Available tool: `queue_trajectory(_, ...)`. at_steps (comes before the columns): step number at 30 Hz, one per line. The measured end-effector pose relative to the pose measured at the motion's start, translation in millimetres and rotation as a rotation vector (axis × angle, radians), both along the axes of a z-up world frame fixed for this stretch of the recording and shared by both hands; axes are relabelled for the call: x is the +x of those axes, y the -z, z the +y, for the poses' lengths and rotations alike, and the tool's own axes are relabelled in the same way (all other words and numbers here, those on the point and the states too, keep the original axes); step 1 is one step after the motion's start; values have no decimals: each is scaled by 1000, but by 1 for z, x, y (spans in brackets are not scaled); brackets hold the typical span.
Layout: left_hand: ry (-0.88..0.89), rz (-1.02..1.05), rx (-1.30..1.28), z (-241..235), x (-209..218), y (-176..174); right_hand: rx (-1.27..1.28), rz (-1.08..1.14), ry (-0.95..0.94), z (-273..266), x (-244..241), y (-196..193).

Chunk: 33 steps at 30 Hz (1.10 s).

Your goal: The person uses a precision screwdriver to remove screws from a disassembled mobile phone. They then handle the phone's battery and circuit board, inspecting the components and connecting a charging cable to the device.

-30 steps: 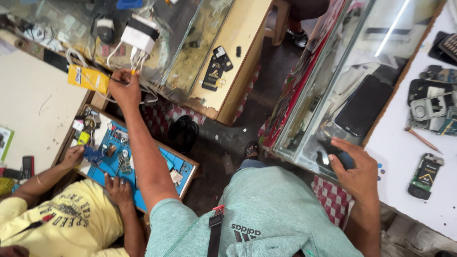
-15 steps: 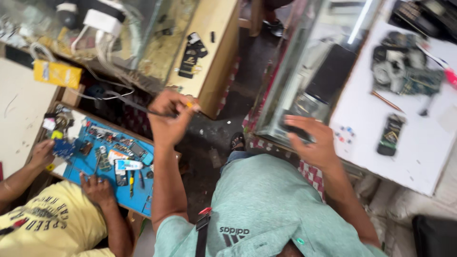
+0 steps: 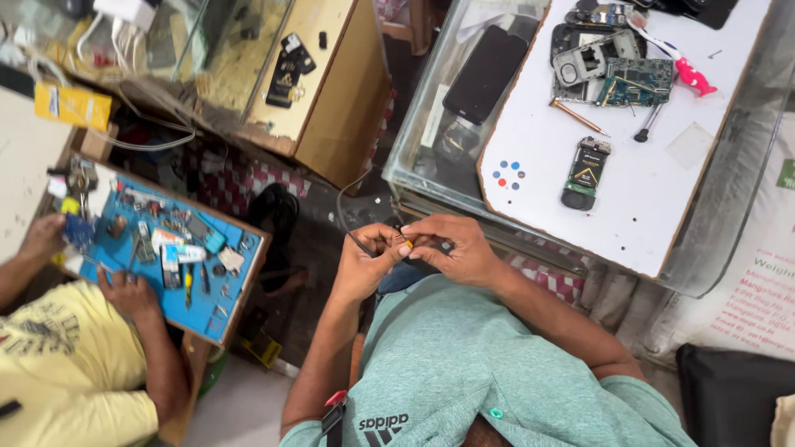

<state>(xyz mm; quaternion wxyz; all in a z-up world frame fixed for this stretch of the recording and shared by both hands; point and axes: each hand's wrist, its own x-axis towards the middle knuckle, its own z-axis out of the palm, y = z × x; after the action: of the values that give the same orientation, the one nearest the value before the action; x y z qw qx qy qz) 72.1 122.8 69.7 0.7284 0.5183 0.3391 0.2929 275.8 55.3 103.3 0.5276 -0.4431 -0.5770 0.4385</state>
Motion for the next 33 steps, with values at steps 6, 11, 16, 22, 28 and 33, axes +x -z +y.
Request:
queue_trajectory(6, -59, 109, -21, -50, 5, -3, 32, -74, -154, -30, 13, 14)
queue_trajectory(11, -55, 360, 211, -51, -2, -43, -157, 209, -205, -37, 17, 50)
queue_trajectory(16, 243, 404, 529, -47, -23, -90, -637, 730, -326, -7, 3, 77)
queue_trajectory(22, 458, 654, 454, -61, -49, -82, -573, 1045, -197, 39, -32, 45)
queue_trajectory(28, 273, 844, 139, -74, -101, -15, -582, 1191, -350, 36, -36, -3)
queue_trajectory(33, 274, 1034, 97, -87, -135, 37, -477, 987, -678, -8, -61, -24)
